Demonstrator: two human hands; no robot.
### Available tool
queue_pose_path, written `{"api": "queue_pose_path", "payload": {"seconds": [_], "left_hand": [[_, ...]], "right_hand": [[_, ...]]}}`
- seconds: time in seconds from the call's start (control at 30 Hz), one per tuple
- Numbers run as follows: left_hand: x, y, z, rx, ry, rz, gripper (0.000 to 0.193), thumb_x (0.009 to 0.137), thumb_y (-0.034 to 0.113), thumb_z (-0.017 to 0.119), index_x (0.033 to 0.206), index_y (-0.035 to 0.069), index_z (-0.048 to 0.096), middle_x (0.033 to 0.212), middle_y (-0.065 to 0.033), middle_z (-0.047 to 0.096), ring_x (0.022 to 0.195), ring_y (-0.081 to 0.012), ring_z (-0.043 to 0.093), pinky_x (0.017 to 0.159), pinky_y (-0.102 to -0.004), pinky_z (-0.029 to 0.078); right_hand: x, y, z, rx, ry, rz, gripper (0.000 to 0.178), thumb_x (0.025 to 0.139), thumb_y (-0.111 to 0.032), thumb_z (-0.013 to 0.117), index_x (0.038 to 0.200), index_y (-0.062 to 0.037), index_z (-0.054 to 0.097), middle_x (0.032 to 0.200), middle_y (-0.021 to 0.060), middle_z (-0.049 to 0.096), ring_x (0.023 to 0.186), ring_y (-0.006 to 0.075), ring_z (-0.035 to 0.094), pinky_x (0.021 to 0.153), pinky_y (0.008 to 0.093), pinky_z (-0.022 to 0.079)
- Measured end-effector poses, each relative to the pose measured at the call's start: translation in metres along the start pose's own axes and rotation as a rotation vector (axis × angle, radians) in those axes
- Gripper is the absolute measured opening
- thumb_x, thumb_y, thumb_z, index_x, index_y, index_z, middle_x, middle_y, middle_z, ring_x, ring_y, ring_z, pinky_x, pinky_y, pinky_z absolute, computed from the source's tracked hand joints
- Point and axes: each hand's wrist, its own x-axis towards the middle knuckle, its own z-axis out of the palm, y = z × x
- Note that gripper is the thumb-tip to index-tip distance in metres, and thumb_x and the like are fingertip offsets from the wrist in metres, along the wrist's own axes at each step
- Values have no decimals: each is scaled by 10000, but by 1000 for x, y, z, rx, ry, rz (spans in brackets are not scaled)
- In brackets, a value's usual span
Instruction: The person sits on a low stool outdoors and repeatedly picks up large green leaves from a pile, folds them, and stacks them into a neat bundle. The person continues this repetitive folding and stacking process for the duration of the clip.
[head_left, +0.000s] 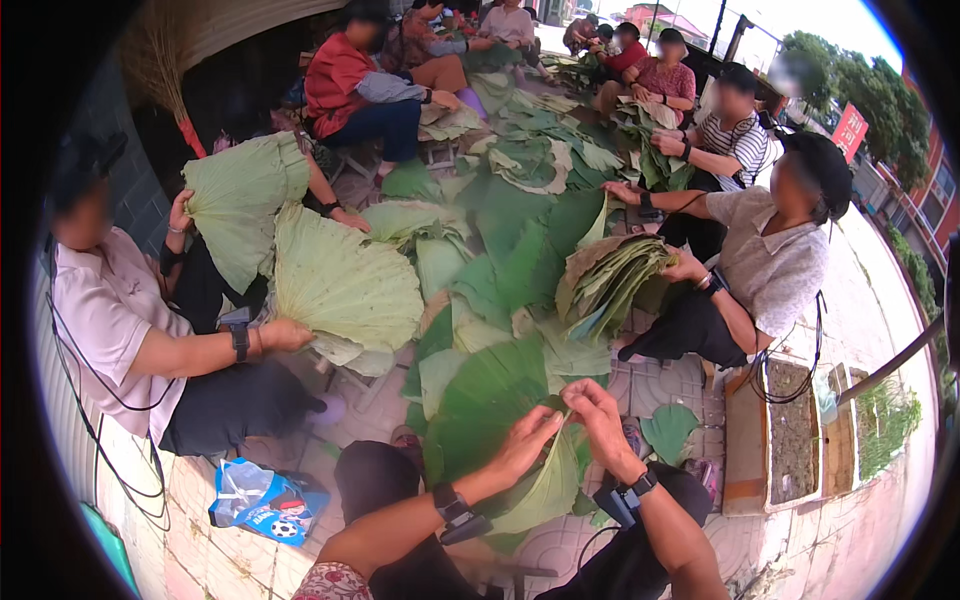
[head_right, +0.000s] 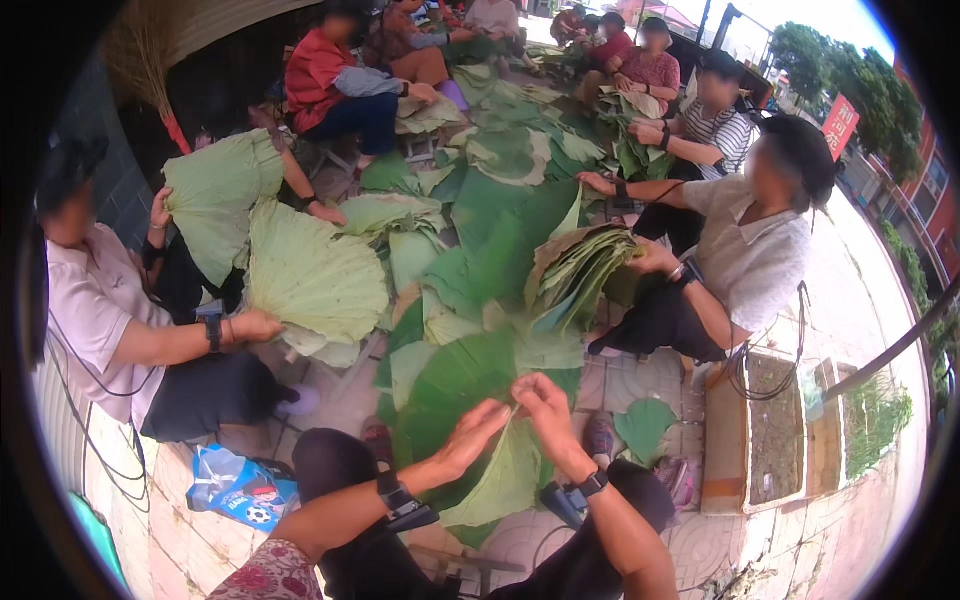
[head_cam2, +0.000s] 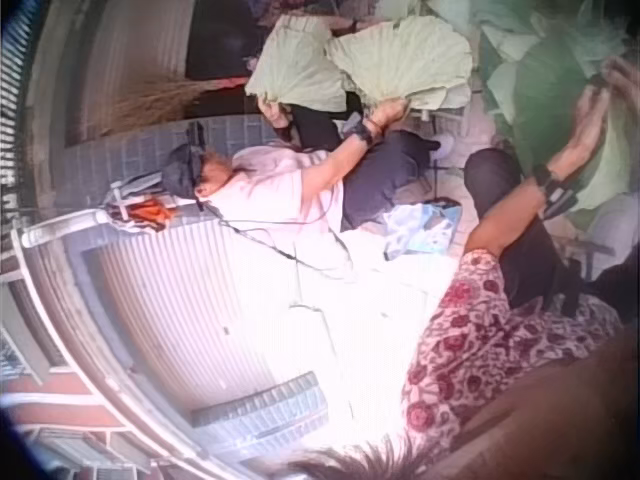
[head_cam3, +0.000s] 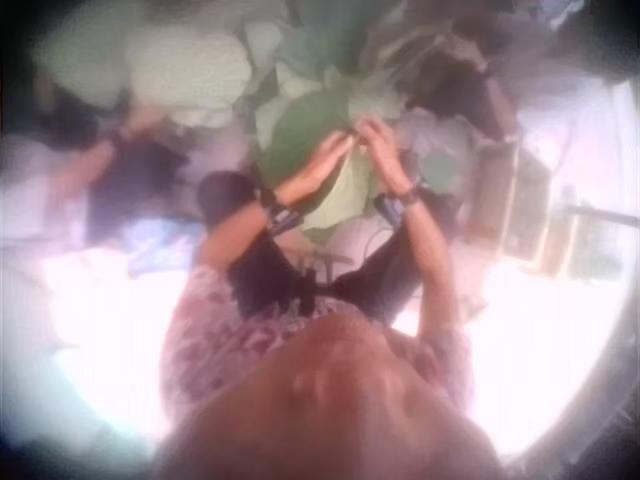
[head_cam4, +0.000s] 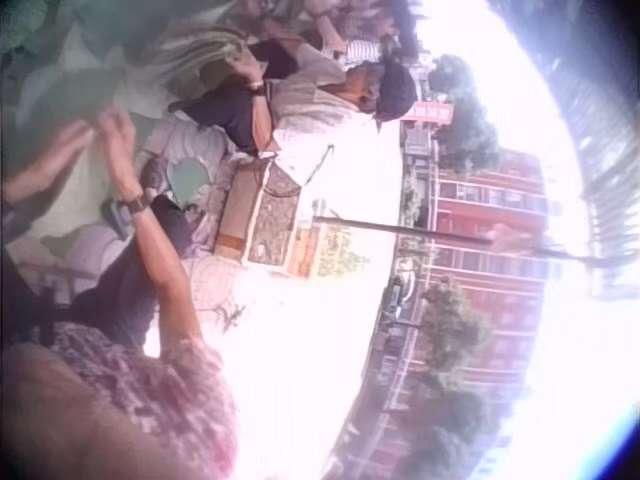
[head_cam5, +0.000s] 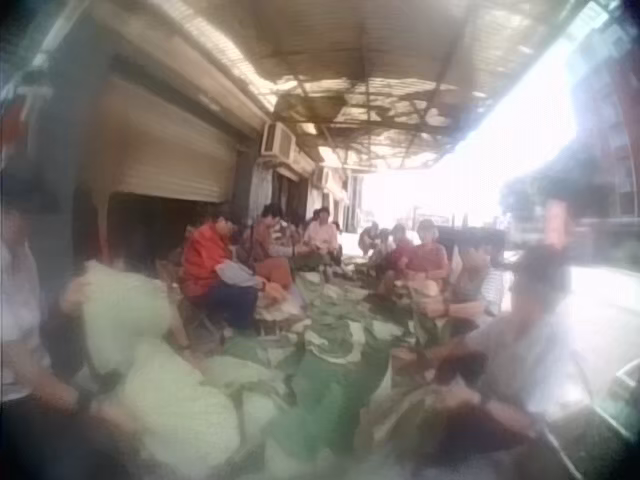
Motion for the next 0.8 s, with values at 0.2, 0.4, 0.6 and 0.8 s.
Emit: {"api": "queue_pose_path", "payload": {"seconds": [0.2,0.4,0.6,0.8], "left_hand": [[21,-19,-4,81,-29,124,344,1004,331,609,1176,33,597,919,-56,685,780,-136,630,660,-309,517],[22,-8,-1,207,88,189,337,934,238,703,1131,-11,591,951,-107,673,877,-181,656,724,-318,531],[21,-20,13,581,290,533,510,874,212,732,1257,-39,507,1120,-215,628,1063,-358,625,896,-440,504],[22,-14,-7,716,301,450,362,910,80,602,1239,-43,515,1056,-285,630,1004,-480,608,854,-520,489]], "right_hand": [[-1,-3,-14,91,-11,60,159,958,-182,590,1041,-52,630,963,-9,614,852,78,561,753,241,453],[-4,-17,-21,129,15,54,137,963,-177,604,1062,-94,647,915,-55,588,828,41,528,759,218,426],[-2,-5,-20,36,-8,18,257,932,-142,604,1167,-37,598,978,-8,602,909,91,570,815,260,491],[5,0,4,9,-70,12,253,947,-129,588,1171,-12,589,950,17,623,884,120,622,786,274,520]]}}
